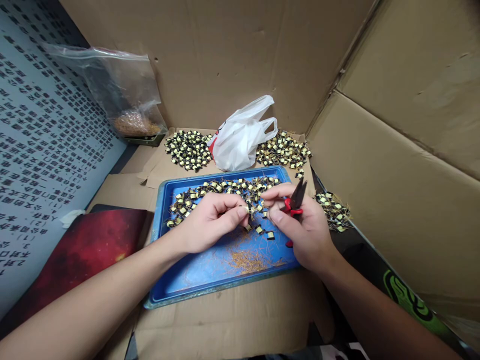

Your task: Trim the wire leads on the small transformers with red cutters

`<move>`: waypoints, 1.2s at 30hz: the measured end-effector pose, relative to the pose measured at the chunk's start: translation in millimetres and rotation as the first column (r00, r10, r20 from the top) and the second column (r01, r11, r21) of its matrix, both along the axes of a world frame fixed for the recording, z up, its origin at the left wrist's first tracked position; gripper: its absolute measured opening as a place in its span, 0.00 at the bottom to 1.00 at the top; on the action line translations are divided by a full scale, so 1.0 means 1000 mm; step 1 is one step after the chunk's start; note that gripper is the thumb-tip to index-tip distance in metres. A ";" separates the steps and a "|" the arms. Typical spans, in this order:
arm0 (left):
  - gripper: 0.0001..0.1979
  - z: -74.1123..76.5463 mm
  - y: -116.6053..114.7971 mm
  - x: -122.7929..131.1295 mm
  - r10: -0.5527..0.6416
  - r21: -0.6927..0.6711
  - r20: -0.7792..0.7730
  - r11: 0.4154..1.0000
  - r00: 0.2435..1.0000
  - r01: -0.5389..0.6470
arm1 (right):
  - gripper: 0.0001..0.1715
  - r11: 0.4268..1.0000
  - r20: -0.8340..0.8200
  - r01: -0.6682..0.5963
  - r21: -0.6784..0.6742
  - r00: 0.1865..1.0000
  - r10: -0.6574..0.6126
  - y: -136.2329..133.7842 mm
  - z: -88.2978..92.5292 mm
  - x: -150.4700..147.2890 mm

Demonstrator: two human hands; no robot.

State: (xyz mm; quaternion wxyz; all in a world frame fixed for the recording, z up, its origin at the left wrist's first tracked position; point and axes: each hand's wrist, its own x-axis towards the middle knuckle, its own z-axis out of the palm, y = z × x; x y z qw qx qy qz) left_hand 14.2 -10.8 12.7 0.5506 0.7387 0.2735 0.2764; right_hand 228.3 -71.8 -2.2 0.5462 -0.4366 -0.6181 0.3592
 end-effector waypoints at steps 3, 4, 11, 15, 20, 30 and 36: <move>0.19 0.000 0.000 0.000 0.004 -0.004 -0.010 1.000 1.000 -0.004 | 0.12 0.996 0.051 0.051 0.070 0.997 -0.055 -0.001 0.003 -0.001; 0.19 0.000 0.000 0.000 0.004 -0.003 -0.013 1.000 1.000 -0.004 | 0.11 0.994 0.064 0.065 0.091 0.995 -0.071 -0.001 0.004 -0.001; 0.20 -0.002 0.000 0.001 0.031 -0.022 0.011 0.999 0.999 -0.031 | 0.08 0.962 0.127 0.114 0.248 0.981 -0.149 0.001 0.006 -0.005; 0.20 -0.002 0.000 0.001 0.066 -0.034 0.003 0.997 0.998 -0.066 | 0.08 0.951 0.203 0.115 0.286 0.963 -0.177 -0.001 0.007 -0.005; 0.21 -0.002 -0.001 0.001 0.078 -0.045 0.019 0.996 0.997 -0.077 | 0.07 0.982 0.188 0.103 0.157 0.973 -0.132 -0.001 0.008 -0.006; 0.18 -0.001 -0.002 0.003 0.074 0.130 -0.115 0.990 0.991 -0.059 | 0.13 0.924 -0.268 -0.224 -0.308 0.953 0.142 0.006 0.003 -0.003; 0.20 -0.003 -0.002 0.002 0.086 0.194 -0.178 0.980 0.980 -0.051 | 0.15 0.902 -0.255 -0.259 -0.346 0.951 0.175 0.009 0.000 -0.003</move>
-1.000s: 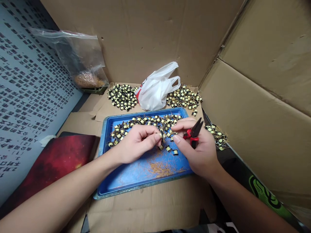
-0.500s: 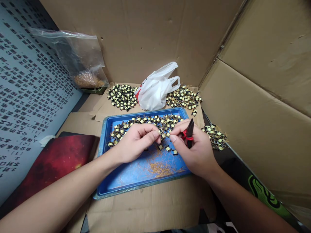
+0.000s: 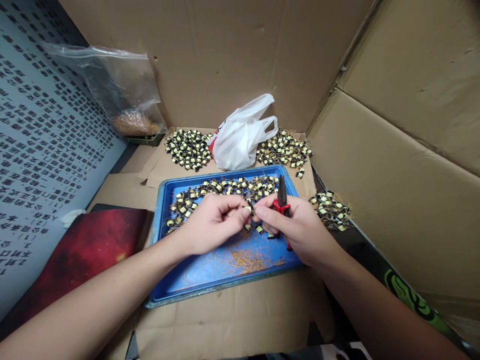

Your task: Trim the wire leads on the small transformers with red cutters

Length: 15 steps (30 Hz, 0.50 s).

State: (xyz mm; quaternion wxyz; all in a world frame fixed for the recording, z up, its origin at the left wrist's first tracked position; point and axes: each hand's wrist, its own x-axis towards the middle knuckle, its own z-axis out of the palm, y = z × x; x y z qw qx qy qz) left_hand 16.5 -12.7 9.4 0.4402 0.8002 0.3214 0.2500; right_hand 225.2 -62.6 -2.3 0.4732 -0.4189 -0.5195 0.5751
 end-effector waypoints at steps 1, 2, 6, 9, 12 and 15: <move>0.20 0.000 0.000 0.000 0.004 0.001 -0.004 1.000 1.000 -0.004 | 0.15 1.000 0.015 0.004 0.002 1.000 -0.004 0.000 0.001 0.000; 0.20 0.000 0.000 0.000 0.009 -0.001 -0.007 1.000 1.000 -0.009 | 0.15 1.000 0.027 0.008 0.005 1.000 -0.008 0.000 0.001 0.000; 0.19 0.001 0.000 0.000 0.015 -0.022 -0.016 1.000 1.000 -0.016 | 0.14 1.000 0.068 -0.005 0.026 0.998 0.003 0.001 0.005 0.001; 0.19 0.003 0.000 0.001 0.013 -0.039 -0.014 0.999 1.000 -0.014 | 0.12 0.999 0.101 -0.019 0.032 0.995 0.016 0.001 0.008 0.002; 0.19 0.004 0.001 0.002 -0.001 -0.063 -0.013 0.998 1.000 0.000 | 0.11 0.999 0.136 -0.019 0.032 0.991 0.014 0.000 0.010 0.003; 0.19 0.006 0.001 0.003 -0.020 -0.094 -0.016 0.995 1.000 0.018 | 0.11 0.999 0.170 -0.023 0.042 0.985 0.015 0.000 0.012 0.005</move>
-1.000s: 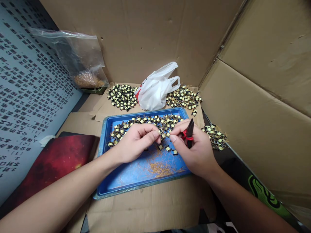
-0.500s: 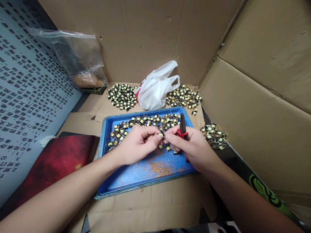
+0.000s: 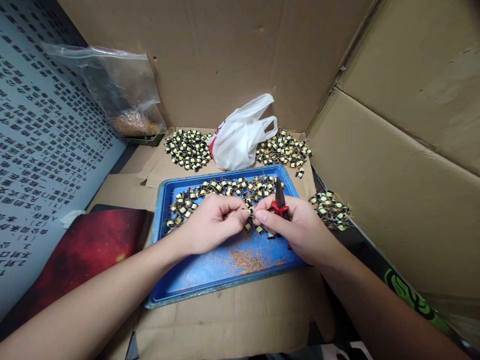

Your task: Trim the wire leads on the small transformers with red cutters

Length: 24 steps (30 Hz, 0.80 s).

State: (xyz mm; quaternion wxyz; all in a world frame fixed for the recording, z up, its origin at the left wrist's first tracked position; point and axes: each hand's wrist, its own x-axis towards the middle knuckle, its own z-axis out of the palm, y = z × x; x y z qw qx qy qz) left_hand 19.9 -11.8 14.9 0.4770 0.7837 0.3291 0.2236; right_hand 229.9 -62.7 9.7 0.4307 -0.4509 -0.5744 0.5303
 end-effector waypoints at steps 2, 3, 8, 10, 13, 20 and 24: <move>0.20 0.000 0.000 0.001 -0.007 -0.023 0.004 1.000 1.000 0.007 | 0.11 1.000 0.027 -0.008 0.012 1.000 0.008 0.000 0.001 0.000; 0.20 0.001 0.000 0.001 -0.009 -0.034 0.008 0.999 1.000 0.009 | 0.11 1.000 0.041 -0.011 0.021 0.999 0.011 0.000 0.001 0.000; 0.21 0.001 -0.001 0.000 -0.021 -0.069 0.030 0.997 0.999 0.023 | 0.12 0.999 0.087 -0.009 0.053 0.996 0.004 -0.001 0.004 0.000; 0.22 0.001 -0.001 0.000 -0.025 -0.079 0.040 0.996 0.999 0.028 | 0.12 0.999 0.082 -0.006 0.048 0.997 0.002 -0.002 0.004 0.000; 0.22 -0.001 0.001 -0.001 -0.030 -0.090 0.060 0.995 0.998 0.036 | 0.13 1.000 0.057 -0.005 0.030 0.998 0.003 -0.002 0.004 0.000; 0.21 -0.003 0.000 -0.002 -0.006 -0.087 0.103 0.996 0.995 0.015 | 0.12 0.999 -0.047 -0.016 -0.043 0.999 0.014 0.000 0.000 0.001; 0.19 0.000 -0.001 -0.001 -0.008 -0.045 0.067 0.999 0.998 0.011 | 0.12 0.999 -0.025 -0.016 -0.038 1.000 0.015 0.000 -0.001 0.001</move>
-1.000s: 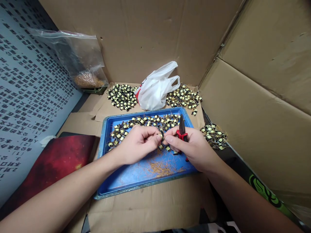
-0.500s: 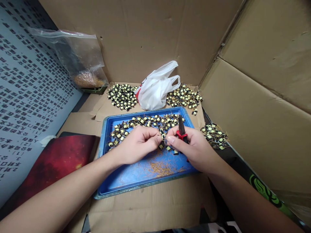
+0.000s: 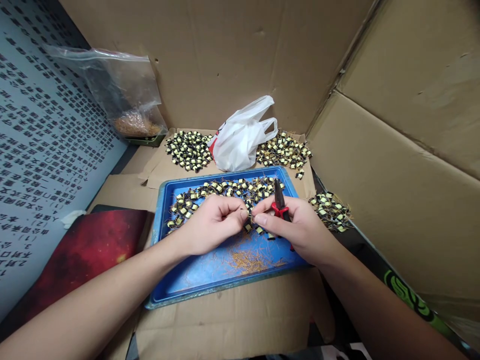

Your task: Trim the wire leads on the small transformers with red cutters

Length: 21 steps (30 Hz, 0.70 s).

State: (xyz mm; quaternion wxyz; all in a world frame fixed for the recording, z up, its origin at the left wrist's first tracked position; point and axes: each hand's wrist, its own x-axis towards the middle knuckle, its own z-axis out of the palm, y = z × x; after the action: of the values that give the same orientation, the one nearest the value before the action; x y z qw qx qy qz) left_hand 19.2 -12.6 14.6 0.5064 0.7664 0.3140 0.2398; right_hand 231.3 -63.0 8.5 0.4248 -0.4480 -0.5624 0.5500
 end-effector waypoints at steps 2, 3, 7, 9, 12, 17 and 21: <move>0.19 0.001 0.000 0.001 -0.002 0.001 -0.010 1.000 1.000 0.002 | 0.12 1.000 -0.012 0.006 0.001 1.000 -0.006 0.000 -0.001 0.000; 0.19 0.001 0.000 0.001 -0.003 -0.001 -0.015 1.000 1.000 0.003 | 0.12 1.000 -0.019 0.008 0.001 1.000 -0.008 0.000 -0.002 0.000; 0.18 0.001 0.000 0.001 -0.001 -0.001 -0.027 1.000 1.000 0.001 | 0.13 1.000 -0.054 0.014 -0.017 0.998 -0.015 0.000 -0.004 -0.002; 0.18 0.001 -0.001 0.000 -0.002 0.008 -0.021 1.000 1.000 0.002 | 0.16 0.998 -0.094 0.018 -0.064 0.995 -0.024 0.000 -0.005 -0.003; 0.18 0.001 -0.001 0.000 -0.005 0.012 -0.019 1.000 1.000 0.005 | 0.19 0.988 -0.171 0.012 -0.155 0.985 -0.039 0.000 -0.006 -0.005; 0.17 0.001 -0.001 0.001 0.000 0.013 -0.019 1.000 1.000 0.000 | 0.18 0.973 -0.256 -0.026 -0.228 0.966 -0.034 0.001 -0.006 -0.006; 0.17 0.001 -0.002 0.001 -0.010 0.018 -0.014 1.000 1.000 0.010 | 0.17 0.971 -0.263 -0.058 -0.233 0.965 -0.005 0.000 -0.007 -0.006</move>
State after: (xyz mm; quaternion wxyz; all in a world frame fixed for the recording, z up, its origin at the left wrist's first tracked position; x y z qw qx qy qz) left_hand 20.3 -14.1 15.5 0.4984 0.7742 0.3116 0.2349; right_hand 225.5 -62.5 1.8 0.4311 -0.4115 -0.4372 0.6736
